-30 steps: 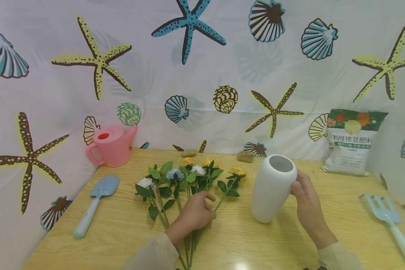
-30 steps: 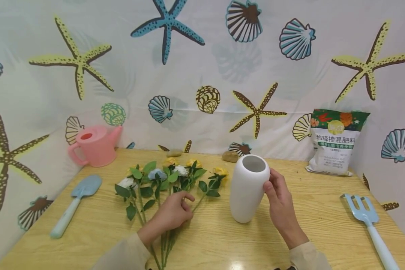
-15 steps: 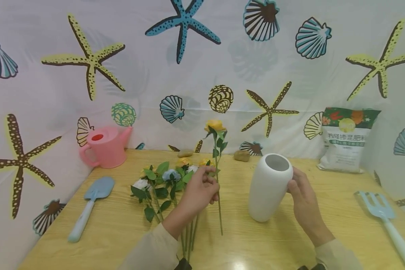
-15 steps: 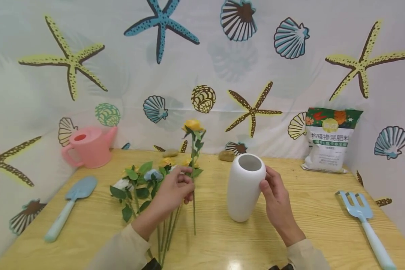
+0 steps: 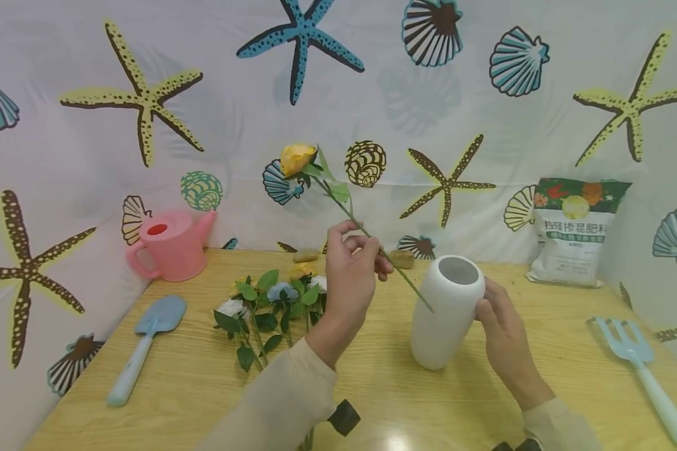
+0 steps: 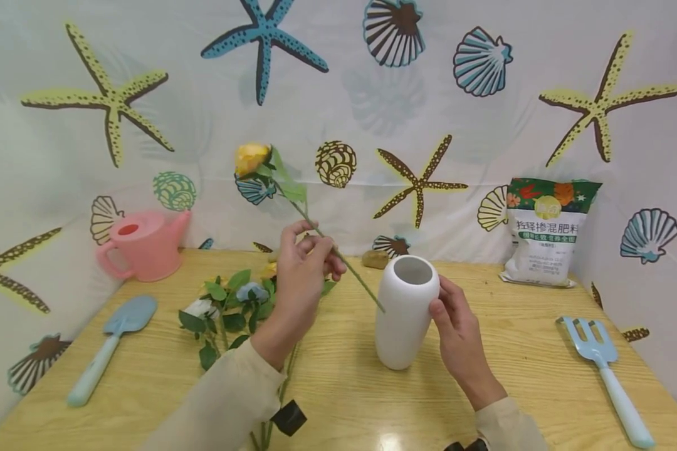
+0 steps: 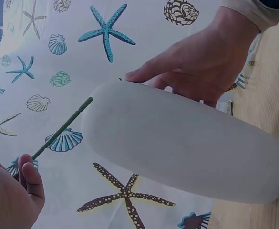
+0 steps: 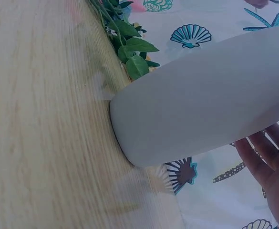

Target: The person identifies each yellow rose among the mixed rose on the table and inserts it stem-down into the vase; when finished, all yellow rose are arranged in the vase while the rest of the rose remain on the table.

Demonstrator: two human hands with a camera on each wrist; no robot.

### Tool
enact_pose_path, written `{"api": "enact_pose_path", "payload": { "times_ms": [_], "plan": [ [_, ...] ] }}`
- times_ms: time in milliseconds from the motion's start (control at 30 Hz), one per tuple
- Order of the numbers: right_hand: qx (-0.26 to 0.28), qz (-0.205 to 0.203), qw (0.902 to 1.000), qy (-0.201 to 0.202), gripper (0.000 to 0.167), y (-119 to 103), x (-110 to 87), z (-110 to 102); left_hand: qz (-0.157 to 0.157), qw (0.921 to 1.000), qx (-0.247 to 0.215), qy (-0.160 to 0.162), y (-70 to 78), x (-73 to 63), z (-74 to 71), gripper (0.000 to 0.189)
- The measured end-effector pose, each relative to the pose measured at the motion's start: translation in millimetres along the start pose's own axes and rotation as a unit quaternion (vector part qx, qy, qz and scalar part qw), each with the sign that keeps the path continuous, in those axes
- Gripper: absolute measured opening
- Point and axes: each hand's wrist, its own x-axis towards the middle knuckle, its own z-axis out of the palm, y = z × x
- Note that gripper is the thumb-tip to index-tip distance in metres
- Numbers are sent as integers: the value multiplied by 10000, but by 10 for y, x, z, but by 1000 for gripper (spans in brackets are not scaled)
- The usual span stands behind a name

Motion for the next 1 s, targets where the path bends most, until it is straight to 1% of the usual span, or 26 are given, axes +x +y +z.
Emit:
{"api": "enact_pose_path", "payload": {
  "times_ms": [100,167,233,300,367,433,500,567,633,667,767,833,900,1000],
  "plan": [
    [15,-22,10000,-6,38,1,1,-2,329,9987,-339,202,35,42,112,29],
    [17,-35,10000,-5,38,3,1,-4,530,9971,-472,279,52,66,174,28],
    [9,-47,10000,1,38,5,2,-6,667,9961,-490,314,54,92,225,27],
    [15,-75,10000,4,38,10,1,-7,748,9960,-407,272,49,106,267,26],
    [39,-102,9999,-5,38,12,2,-6,744,9968,-199,193,35,111,302,26],
    [64,-108,9999,-11,38,9,2,-5,668,9977,58,56,9,111,333,28],
    [77,-89,9999,-11,38,4,2,-3,520,9980,329,-125,-22,106,359,29],
    [57,-62,10000,-10,38,-2,2,-2,384,9963,698,-326,-55,98,381,30],
    [57,-24,10000,-9,38,-4,0,-1,320,9914,1165,-503,-86,89,405,31],
    [64,-3,10000,-10,38,-5,-1,-2,320,9872,1448,-590,-100,83,417,30],
    [12,86,10000,-42,38,-9,-2,-1,466,9670,2371,-803,-138,70,445,28],
    [-27,161,9998,-63,38,-14,-1,-2,574,9538,2815,-882,-154,61,459,27],
    [-116,219,9997,-68,39,-20,1,-3,666,9459,3037,-930,-158,59,466,24],
    [-130,239,9996,-49,39,-23,0,-5,719,9438,3087,-938,-131,67,464,21]
  ]
}}
